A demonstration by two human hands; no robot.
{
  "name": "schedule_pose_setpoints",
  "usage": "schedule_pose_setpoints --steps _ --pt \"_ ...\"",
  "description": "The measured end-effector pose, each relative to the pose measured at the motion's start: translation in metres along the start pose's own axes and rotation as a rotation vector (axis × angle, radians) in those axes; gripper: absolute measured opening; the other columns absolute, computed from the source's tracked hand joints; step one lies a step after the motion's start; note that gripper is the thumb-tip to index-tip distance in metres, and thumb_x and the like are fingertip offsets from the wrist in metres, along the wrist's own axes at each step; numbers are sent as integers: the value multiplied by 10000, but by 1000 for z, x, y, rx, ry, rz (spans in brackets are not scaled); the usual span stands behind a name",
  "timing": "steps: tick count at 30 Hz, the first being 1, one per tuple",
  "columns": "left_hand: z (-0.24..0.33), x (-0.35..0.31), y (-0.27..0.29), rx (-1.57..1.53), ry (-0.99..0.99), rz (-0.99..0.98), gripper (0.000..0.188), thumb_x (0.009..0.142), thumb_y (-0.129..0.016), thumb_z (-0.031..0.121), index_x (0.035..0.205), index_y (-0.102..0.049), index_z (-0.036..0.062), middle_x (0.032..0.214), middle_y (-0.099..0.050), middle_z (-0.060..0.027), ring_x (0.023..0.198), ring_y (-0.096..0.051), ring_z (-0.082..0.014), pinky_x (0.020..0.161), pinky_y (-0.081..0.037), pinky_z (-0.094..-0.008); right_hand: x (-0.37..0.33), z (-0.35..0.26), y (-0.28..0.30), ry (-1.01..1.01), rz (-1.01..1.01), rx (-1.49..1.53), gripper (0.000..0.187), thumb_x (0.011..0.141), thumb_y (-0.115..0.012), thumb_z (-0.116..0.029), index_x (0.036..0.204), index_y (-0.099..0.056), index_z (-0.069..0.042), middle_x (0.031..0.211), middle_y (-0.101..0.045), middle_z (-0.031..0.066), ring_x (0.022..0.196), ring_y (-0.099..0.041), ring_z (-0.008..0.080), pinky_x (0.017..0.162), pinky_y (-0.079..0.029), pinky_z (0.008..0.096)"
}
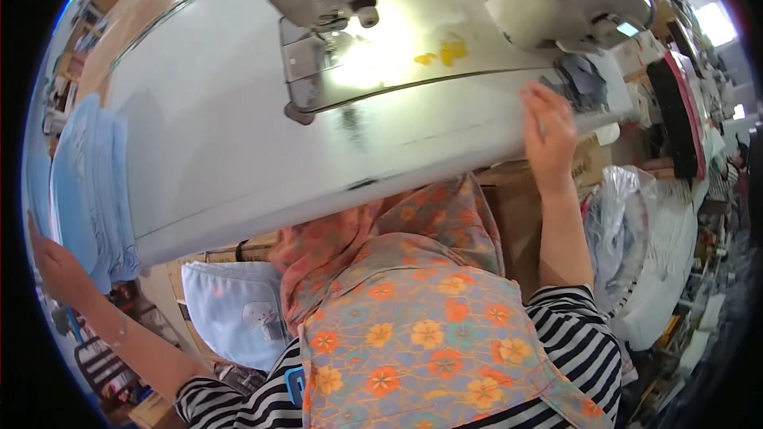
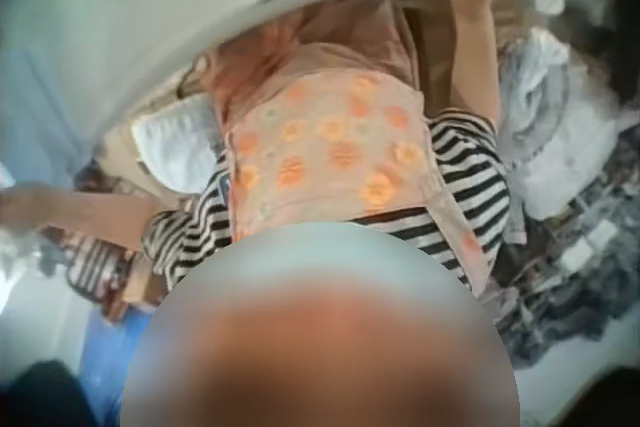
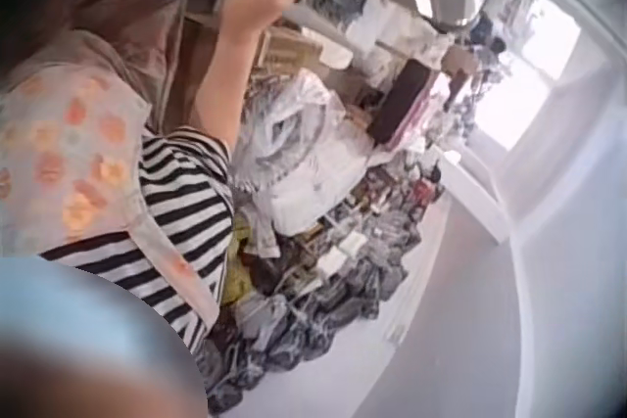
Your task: The person is using an industrial sewing machine to sew the edges of light blue fabric items featuring cartoon prints.
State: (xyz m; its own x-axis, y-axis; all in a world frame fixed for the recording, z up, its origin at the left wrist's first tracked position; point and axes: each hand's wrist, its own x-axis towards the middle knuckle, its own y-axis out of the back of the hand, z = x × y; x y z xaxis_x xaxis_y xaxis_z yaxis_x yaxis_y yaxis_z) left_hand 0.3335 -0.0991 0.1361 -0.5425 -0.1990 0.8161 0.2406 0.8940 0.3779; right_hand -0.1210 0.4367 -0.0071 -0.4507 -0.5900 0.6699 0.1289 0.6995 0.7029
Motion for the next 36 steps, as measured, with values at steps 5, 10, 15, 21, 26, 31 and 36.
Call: schedule_pose_setpoints --steps 5,10,15,21,26,31,36 --pt "175 -44 81 -718 -80 -307 490 818 -480 -105 1277 -627 -18 1263 -673 -125 1046 -679 -246 828 -536 -342 1 36 29 -338 -149 -132 239 857 -652 -64 1089 -690 -27 1193 -675 132 1098 -633 318 957 -492 372" --pt "293 -67 140 -953 -376 -468 418 787 -559 14 1194 -639 -38 1244 -645 -208 1073 -657 -330 879 -542 -409 7 47 25 -295 -295 -279 246 861 -659 -131 1080 -697 -27 1160 -688 125 1066 -646 319 923 -510 373" --pt "318 -58 150 -1117 -381 -417 388 816 -630 134 1154 -635 -57 1208 -649 -213 1074 -651 -346 906 -528 -415 29 19 10 -126 -101 -252 209 878 -622 -54 1066 -713 -52 1097 -705 121 969 -674 317 852 -540 389" --pt "314 -19 117 -1470 -221 -500 297 890 -628 132 1149 -645 -12 1213 -645 -201 1108 -616 -380 938 -512 -436 84 -103 -82 325 -43 210 326 802 -618 70 1094 -701 -49 1131 -697 111 996 -677 292 852 -558 367" --pt "339 2 55 -1386 -234 -453 316 870 -606 41 1182 -639 13 1263 -631 -158 1133 -601 -358 939 -502 -434 97 -141 -135 275 -373 189 321 839 -630 -5 1159 -656 2 1244 -630 144 1139 -609 310 948 -517 393" --pt "353 -10 46 -1274 -346 -453 293 898 -554 88 1167 -650 22 1264 -631 -149 1192 -581 -331 1010 -463 -431 66 -138 -105 233 -415 372 357 845 -628 -8 1200 -636 27 1299 -598 169 1221 -556 344 1026 -463 423" --pt "356 -12 42 -1236 -345 -414 305 895 -573 107 1177 -654 24 1311 -606 -184 1258 -548 -320 1043 -447 -426 47 -143 -85 233 -431 362 354 842 -625 -1 1193 -635 41 1295 -603 186 1233 -547 376 1047 -445 448"
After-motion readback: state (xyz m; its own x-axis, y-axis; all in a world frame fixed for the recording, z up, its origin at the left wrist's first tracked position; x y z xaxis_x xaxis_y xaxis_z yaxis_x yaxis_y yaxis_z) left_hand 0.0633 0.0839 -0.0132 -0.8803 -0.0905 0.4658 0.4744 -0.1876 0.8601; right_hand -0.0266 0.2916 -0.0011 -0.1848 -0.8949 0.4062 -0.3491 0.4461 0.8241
